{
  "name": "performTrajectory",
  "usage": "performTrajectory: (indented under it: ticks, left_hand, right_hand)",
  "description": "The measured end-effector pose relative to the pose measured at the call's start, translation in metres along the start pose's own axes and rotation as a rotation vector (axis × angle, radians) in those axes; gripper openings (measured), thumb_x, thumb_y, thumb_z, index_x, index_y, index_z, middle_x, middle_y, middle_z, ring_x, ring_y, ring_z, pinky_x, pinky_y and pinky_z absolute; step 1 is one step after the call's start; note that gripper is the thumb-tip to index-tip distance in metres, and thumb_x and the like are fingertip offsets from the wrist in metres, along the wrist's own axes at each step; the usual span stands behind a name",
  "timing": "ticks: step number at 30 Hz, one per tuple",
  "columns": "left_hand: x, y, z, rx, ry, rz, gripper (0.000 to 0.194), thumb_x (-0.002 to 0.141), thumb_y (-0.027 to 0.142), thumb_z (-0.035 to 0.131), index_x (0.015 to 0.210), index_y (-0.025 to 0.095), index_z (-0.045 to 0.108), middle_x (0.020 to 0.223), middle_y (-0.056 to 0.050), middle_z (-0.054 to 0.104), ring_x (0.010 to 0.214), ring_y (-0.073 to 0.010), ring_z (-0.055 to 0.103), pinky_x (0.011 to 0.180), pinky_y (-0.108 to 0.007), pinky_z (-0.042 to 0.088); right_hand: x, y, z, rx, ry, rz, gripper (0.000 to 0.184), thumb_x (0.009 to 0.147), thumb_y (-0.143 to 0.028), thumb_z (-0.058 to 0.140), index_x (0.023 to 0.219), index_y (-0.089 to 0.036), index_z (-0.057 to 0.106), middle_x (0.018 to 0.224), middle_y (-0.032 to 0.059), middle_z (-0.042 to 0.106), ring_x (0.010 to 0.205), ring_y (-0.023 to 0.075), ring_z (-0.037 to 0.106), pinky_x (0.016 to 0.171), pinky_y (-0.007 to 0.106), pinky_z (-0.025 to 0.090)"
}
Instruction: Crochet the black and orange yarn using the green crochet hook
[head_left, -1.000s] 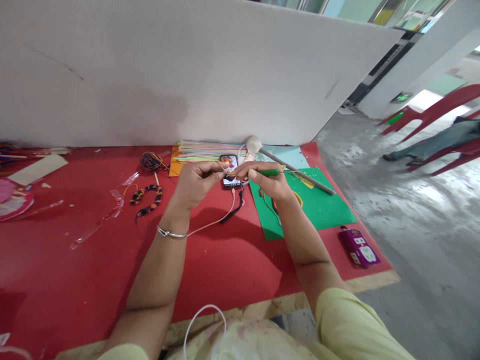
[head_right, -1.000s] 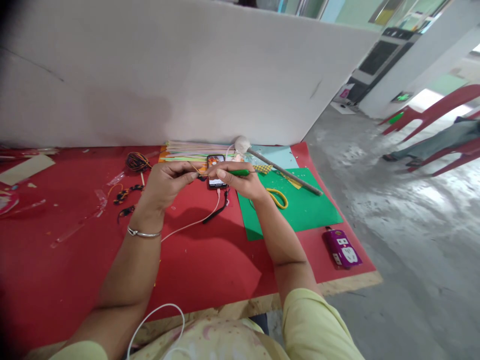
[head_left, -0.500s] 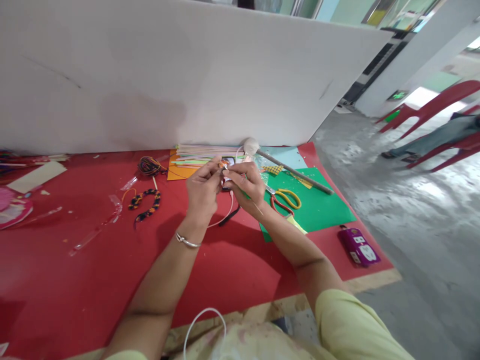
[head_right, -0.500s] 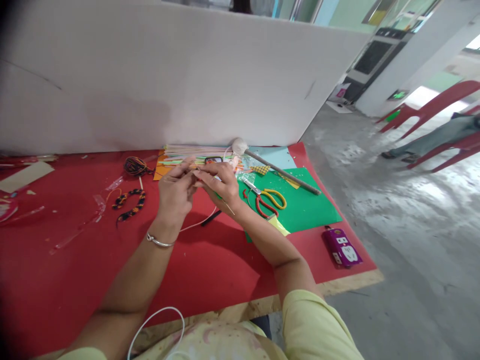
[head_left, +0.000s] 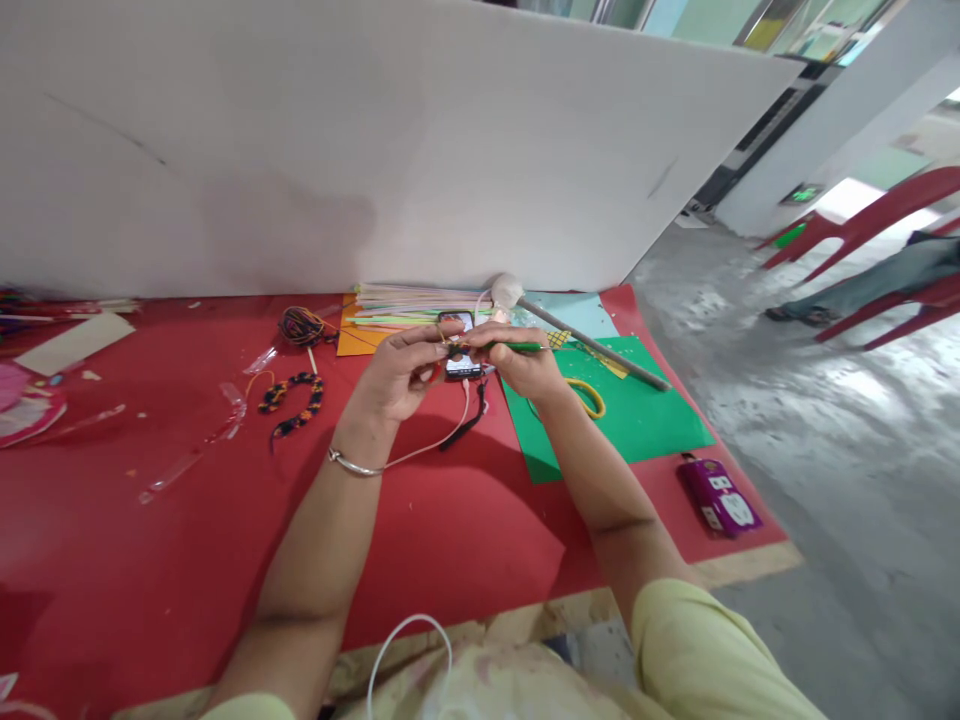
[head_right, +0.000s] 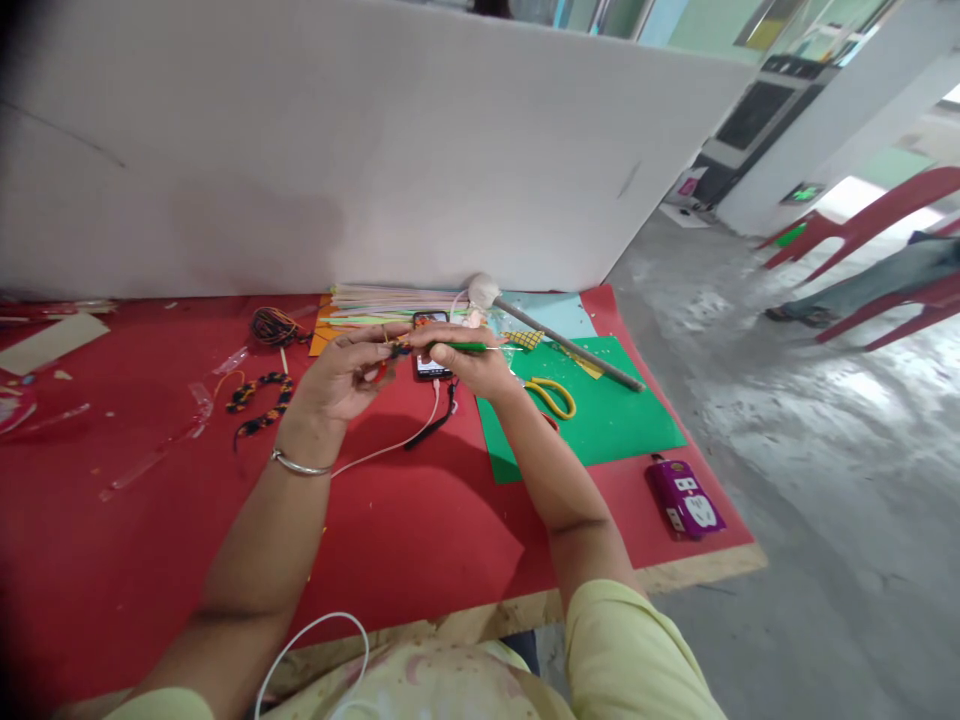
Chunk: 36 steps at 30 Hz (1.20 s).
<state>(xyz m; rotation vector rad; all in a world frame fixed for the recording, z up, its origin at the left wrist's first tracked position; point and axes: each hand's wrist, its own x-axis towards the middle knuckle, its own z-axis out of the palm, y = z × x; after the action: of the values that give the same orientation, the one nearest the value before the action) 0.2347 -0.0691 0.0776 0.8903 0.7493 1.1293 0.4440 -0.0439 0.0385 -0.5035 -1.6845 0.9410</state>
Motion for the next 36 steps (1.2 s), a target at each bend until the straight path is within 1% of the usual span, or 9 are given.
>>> performTrajectory:
  ticks: [4, 7, 10, 13, 18, 21, 27, 31, 36]
  left_hand:
    - [-0.001, 0.001, 0.0, 0.017, -0.05, 0.015, 0.033, 0.058, 0.024, 0.086, 0.09, 0.019, 0.087, 0.055, 0.002, 0.057, 0.045, -0.0044, 0.035, 0.043, -0.022, 0.024]
    - [0.0, 0.0, 0.002, 0.057, 0.008, 0.075, 0.032, 0.054, 0.025, 0.093, 0.085, 0.019, 0.087, 0.059, 0.001, 0.062, 0.044, -0.0027, 0.034, 0.044, -0.021, 0.022]
    - [0.002, -0.004, 0.002, 0.111, 0.088, 0.171, 0.033, 0.052, 0.023, 0.096, 0.083, 0.02, 0.087, 0.057, 0.002, 0.062, 0.046, -0.0035, 0.039, 0.046, -0.021, 0.026]
    - [0.001, -0.005, 0.0, 0.173, 0.086, 0.221, 0.037, 0.052, 0.02, 0.096, 0.087, 0.021, 0.087, 0.058, 0.002, 0.063, 0.048, -0.0052, 0.043, 0.048, -0.022, 0.032]
    - [-0.001, -0.002, -0.002, 0.168, 0.007, 0.168, 0.034, 0.054, 0.018, 0.094, 0.088, 0.02, 0.088, 0.057, 0.001, 0.063, 0.046, -0.0059, 0.043, 0.046, -0.023, 0.031]
    - [-0.002, -0.001, -0.002, 0.114, -0.018, 0.118, 0.035, 0.053, 0.017, 0.094, 0.087, 0.02, 0.088, 0.059, 0.0, 0.066, 0.045, -0.0052, 0.042, 0.045, -0.022, 0.029]
    - [-0.004, 0.002, -0.002, 0.09, -0.043, 0.108, 0.036, 0.051, 0.015, 0.095, 0.087, 0.019, 0.088, 0.067, -0.002, 0.073, 0.046, -0.0045, 0.045, 0.045, -0.021, 0.029]
    - [-0.005, 0.004, -0.005, 0.11, -0.041, 0.093, 0.035, 0.053, 0.015, 0.095, 0.087, 0.017, 0.087, 0.065, -0.002, 0.071, 0.047, -0.0053, 0.046, 0.046, -0.023, 0.029]
    - [-0.005, 0.003, -0.008, 0.151, -0.063, 0.087, 0.032, 0.056, 0.016, 0.094, 0.086, 0.015, 0.086, 0.061, -0.001, 0.068, 0.047, -0.0059, 0.044, 0.048, -0.024, 0.029]
  right_hand:
    - [0.001, -0.002, -0.001, 0.005, -0.002, 0.015, 0.037, 0.09, -0.058, 0.077, 0.103, -0.025, 0.086, 0.102, 0.0086, 0.081, 0.082, 0.0166, 0.073, 0.087, 0.035, 0.063]
    - [0.003, -0.007, 0.0, -0.031, -0.012, -0.02, 0.034, 0.091, -0.056, 0.077, 0.103, -0.026, 0.086, 0.097, 0.0073, 0.081, 0.087, 0.0179, 0.074, 0.093, 0.037, 0.061]
    - [0.004, -0.009, 0.001, -0.061, -0.013, -0.047, 0.029, 0.092, -0.051, 0.077, 0.106, -0.028, 0.086, 0.093, 0.0059, 0.081, 0.094, 0.0186, 0.074, 0.096, 0.037, 0.06]
    - [0.005, -0.008, 0.001, -0.048, -0.015, -0.047, 0.03, 0.092, -0.052, 0.077, 0.107, -0.027, 0.086, 0.094, 0.0063, 0.081, 0.093, 0.0188, 0.074, 0.096, 0.038, 0.06]
    - [0.004, -0.009, -0.004, -0.013, -0.058, -0.079, 0.028, 0.093, -0.05, 0.076, 0.109, -0.029, 0.086, 0.102, 0.0067, 0.083, 0.1, 0.0196, 0.077, 0.1, 0.039, 0.059]
    - [0.003, -0.012, -0.008, 0.019, -0.087, -0.092, 0.026, 0.095, -0.045, 0.076, 0.113, -0.029, 0.085, 0.107, 0.0064, 0.083, 0.101, 0.0187, 0.078, 0.097, 0.036, 0.061]
    - [0.001, -0.022, -0.015, 0.004, -0.144, -0.054, 0.027, 0.097, -0.043, 0.073, 0.116, -0.027, 0.084, 0.114, 0.0069, 0.083, 0.115, 0.0225, 0.078, 0.105, 0.039, 0.06]
    - [0.002, -0.033, -0.017, -0.025, -0.21, -0.071, 0.026, 0.098, -0.038, 0.072, 0.119, -0.028, 0.083, 0.119, 0.0067, 0.083, 0.119, 0.0235, 0.076, 0.108, 0.04, 0.058]
    - [0.004, -0.048, -0.019, -0.045, -0.292, -0.057, 0.024, 0.1, -0.033, 0.069, 0.118, -0.025, 0.083, 0.12, 0.0094, 0.082, 0.119, 0.025, 0.076, 0.109, 0.041, 0.057]
